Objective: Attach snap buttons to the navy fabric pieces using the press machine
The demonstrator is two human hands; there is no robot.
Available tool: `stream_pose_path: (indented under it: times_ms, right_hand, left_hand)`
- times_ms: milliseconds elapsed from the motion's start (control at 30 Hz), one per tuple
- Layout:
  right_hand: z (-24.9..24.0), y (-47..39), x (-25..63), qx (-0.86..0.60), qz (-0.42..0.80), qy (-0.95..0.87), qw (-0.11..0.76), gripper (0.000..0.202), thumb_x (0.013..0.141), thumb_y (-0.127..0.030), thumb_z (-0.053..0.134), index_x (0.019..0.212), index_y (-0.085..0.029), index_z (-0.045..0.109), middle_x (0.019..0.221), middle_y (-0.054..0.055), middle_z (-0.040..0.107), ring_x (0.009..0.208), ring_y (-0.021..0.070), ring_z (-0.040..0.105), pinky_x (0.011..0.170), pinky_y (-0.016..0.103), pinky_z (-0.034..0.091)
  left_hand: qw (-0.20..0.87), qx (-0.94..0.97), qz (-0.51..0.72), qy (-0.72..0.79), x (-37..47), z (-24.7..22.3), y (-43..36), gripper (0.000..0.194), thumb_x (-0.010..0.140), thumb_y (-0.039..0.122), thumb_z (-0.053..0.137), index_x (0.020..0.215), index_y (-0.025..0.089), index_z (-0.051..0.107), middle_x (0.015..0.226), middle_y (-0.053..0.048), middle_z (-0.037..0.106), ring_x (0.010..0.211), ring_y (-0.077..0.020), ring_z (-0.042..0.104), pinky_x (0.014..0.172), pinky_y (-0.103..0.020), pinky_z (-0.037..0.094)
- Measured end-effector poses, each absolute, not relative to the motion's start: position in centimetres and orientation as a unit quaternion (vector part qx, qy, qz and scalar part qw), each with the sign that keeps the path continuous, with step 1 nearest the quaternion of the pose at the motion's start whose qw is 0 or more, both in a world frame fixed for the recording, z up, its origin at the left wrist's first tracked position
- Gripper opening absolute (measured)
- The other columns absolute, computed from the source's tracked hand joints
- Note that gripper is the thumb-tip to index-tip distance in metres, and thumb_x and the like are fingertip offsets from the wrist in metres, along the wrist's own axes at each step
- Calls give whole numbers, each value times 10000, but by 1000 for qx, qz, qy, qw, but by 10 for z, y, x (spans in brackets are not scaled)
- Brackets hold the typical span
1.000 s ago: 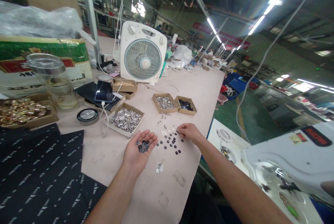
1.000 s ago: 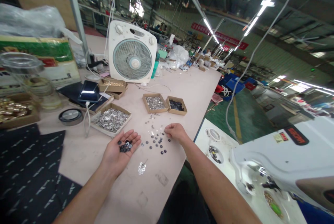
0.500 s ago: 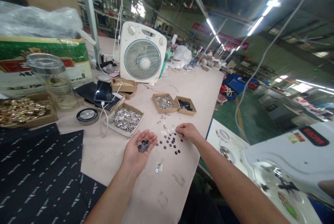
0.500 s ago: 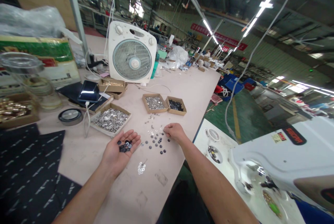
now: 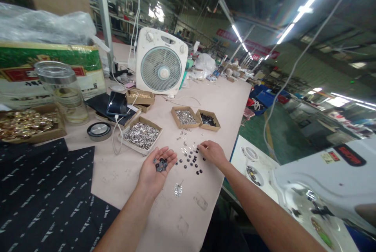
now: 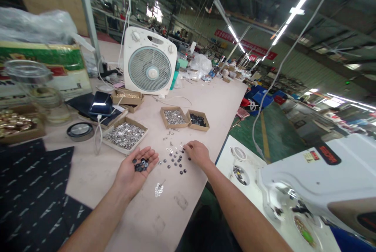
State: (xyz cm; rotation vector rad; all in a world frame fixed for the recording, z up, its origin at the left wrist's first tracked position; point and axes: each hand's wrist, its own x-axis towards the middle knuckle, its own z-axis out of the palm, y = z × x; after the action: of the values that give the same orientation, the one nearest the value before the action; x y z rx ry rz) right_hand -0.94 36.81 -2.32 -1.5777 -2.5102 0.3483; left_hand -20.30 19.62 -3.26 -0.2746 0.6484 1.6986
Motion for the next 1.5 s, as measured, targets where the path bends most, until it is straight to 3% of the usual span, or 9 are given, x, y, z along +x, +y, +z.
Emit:
stream_pose_path:
  times_ms: [367, 600, 733, 867, 933, 1033, 1133, 1300, 1500]
  right_hand:
    - [-21, 363, -31, -494, 129, -859, 27, 191, 847, -312, 605, 755, -196, 727, 883, 46, 722, 761, 173, 618, 627, 249, 376]
    - [-19, 368, -29, -525, 112, -842, 50, 170, 849, -317, 614, 782, -198, 716, 936, 58, 722, 824, 196, 623, 666, 259, 387]
    - [-6, 352, -35, -504, 128, -846, 116, 254, 917, -336, 540, 772, -198, 697, 886, 47, 711, 796, 180, 615, 694, 268, 407]
    - [9, 307, -55, -393, 220, -867, 212, 159, 896, -321, 608, 836, -211, 706, 807, 22, 680, 730, 156, 596, 711, 263, 439]
    - [11, 281, -70, -319, 266, -888, 198, 111, 868, -289, 656, 938, -231, 720, 829, 11, 676, 723, 147, 591, 706, 254, 446]
    - [4, 252, -91, -253, 256, -923, 135, 245, 818, -241, 709, 1062, -265, 701, 963, 11, 697, 848, 170, 615, 749, 263, 456]
    - [-4, 240, -107, -250, 203, -942, 98, 206, 841, -196, 656, 1038, -239, 696, 1049, 29, 713, 975, 202, 622, 821, 283, 461]
    - [-6, 238, -119, -280, 167, -943, 63, 163, 888, -165, 557, 940, -202, 707, 998, 50, 734, 904, 213, 651, 824, 303, 472]
    - [1, 241, -113, -257, 256, -919, 154, 165, 919, -164, 568, 941, -223, 720, 1005, 15, 725, 928, 166, 638, 863, 265, 459]
  left_hand:
    - [607, -122, 734, 279, -204, -31, 197, 210, 921, 233, 522, 915, 81, 667, 856, -155, 712, 847, -245, 716, 809, -395, 606]
    - [609, -133, 731, 277, -203, -28, 197, 216, 921, 234, 523, 904, 75, 669, 850, -153, 712, 842, -248, 717, 803, -389, 607]
    - [607, -135, 733, 276, -203, -31, 198, 217, 917, 235, 532, 922, 69, 671, 894, -166, 715, 883, -262, 715, 815, -393, 605]
    - [603, -133, 739, 270, -204, -36, 198, 220, 918, 235, 523, 926, 75, 673, 957, -183, 713, 936, -266, 707, 821, -393, 603]
    - [603, -130, 741, 265, -204, -37, 199, 228, 925, 234, 513, 927, 74, 676, 965, -175, 714, 905, -240, 708, 780, -349, 606]
    - [606, -137, 734, 276, -204, -36, 199, 254, 939, 237, 486, 936, 77, 682, 964, -158, 718, 840, -202, 709, 721, -291, 599]
    - [600, -148, 734, 282, -204, -35, 201, 275, 948, 227, 453, 923, 76, 682, 966, -160, 720, 886, -217, 712, 764, -302, 597]
    - [596, -148, 740, 274, -203, -34, 201, 267, 951, 205, 436, 927, 74, 668, 957, -154, 721, 906, -238, 717, 786, -323, 598]
    - [612, -151, 736, 247, -204, -33, 199, 299, 972, 208, 414, 904, 69, 670, 944, -149, 712, 853, -190, 714, 744, -256, 594]
